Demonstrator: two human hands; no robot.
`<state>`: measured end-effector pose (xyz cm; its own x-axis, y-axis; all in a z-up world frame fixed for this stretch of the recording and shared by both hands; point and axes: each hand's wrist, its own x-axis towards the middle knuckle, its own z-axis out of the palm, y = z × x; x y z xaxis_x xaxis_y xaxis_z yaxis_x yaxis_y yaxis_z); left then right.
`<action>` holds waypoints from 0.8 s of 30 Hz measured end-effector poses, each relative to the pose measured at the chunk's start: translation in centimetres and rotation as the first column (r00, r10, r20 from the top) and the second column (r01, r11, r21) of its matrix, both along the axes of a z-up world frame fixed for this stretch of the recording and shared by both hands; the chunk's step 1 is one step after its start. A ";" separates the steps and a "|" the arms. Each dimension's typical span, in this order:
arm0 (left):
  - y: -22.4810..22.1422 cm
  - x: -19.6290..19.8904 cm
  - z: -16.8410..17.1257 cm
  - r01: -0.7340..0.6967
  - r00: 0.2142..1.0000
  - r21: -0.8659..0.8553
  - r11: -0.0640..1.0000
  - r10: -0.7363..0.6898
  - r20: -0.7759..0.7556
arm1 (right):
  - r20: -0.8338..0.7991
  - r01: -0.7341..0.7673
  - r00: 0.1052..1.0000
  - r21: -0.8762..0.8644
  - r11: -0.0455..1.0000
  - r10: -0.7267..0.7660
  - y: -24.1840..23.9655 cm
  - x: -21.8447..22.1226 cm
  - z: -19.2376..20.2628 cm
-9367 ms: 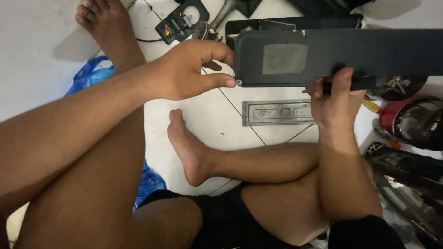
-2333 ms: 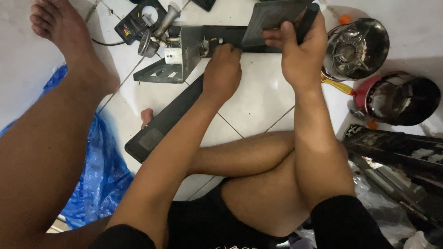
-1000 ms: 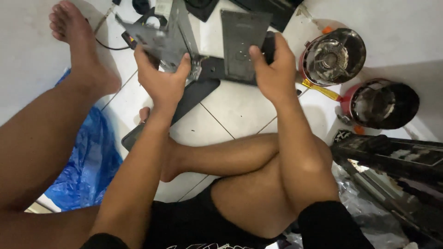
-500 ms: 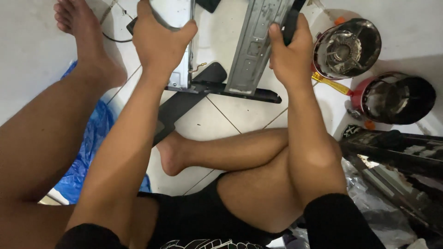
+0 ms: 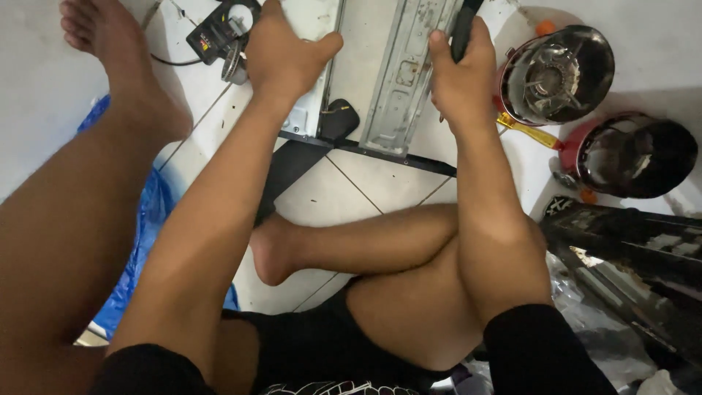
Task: Reassembling the internal metal frame and plastic components of an electronic device using a screwdriver.
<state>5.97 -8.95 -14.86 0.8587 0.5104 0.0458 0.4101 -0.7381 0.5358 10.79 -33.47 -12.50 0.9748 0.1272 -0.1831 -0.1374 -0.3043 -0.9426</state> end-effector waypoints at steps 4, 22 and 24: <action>0.3 1.0 0.6 0.030 0.999 0.011 0.999 -0.030 0.016 | -0.018 0.024 1.000 0.013 1.000 -0.024 -0.1 0.6 -0.3; 0.5 0.8 1.3 0.105 0.972 0.075 0.992 -0.118 0.204 | -0.186 0.040 0.983 0.178 0.983 -0.006 -0.7 1.6 -1.0; 0.4 0.4 1.2 0.086 0.962 0.073 0.994 -0.102 0.255 | -0.200 0.032 0.980 0.236 0.971 0.016 -0.9 1.5 -0.9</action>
<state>6.37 -8.57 -13.61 0.8579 0.4171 0.3001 0.1910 -0.8010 0.5674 12.27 -34.40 -13.42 0.9228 0.1827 -0.3393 -0.3312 -0.0741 -0.9407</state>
